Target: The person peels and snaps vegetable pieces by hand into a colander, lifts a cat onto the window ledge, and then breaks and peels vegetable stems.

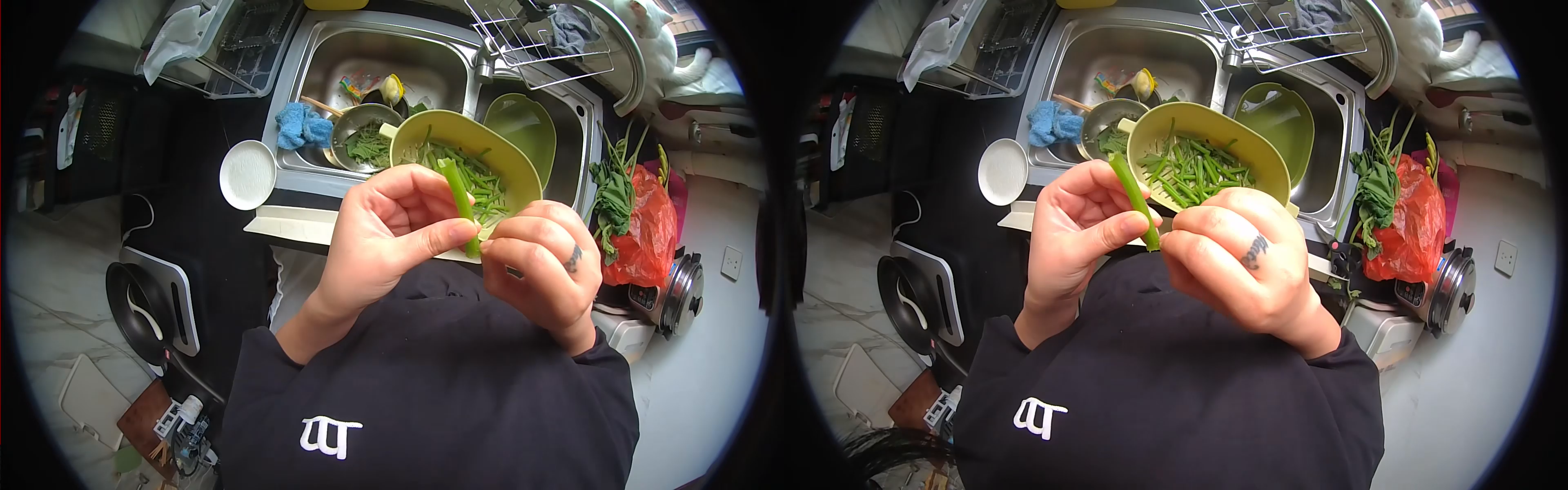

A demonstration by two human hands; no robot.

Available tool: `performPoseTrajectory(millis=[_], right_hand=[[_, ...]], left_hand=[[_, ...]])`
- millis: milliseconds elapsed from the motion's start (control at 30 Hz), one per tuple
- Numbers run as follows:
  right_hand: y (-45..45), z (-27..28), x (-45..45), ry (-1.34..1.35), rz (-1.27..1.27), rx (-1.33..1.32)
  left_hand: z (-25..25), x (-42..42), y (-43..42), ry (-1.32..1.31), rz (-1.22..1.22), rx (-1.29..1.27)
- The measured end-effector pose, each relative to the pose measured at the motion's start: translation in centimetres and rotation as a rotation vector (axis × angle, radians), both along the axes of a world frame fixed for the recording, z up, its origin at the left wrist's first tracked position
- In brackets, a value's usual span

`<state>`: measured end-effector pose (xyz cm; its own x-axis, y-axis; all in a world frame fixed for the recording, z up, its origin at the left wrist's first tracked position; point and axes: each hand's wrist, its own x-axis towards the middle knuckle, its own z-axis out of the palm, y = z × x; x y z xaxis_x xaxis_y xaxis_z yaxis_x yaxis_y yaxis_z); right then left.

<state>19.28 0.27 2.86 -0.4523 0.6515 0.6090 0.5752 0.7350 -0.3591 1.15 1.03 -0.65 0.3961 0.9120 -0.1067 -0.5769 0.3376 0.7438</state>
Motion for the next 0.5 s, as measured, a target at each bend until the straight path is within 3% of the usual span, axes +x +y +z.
performPoseTrajectory(millis=[300,500], right_hand=[[0.3,0.2,0.5,0.234,0.05,-0.365],[3.9,-1.3,1.1,0.341,-0.2,-0.286]], left_hand=[[0.1,-0.5,-0.1,-0.002,-0.102,-0.036],[0.3,-1.3,-0.1,-0.001,-0.165,-0.12]])
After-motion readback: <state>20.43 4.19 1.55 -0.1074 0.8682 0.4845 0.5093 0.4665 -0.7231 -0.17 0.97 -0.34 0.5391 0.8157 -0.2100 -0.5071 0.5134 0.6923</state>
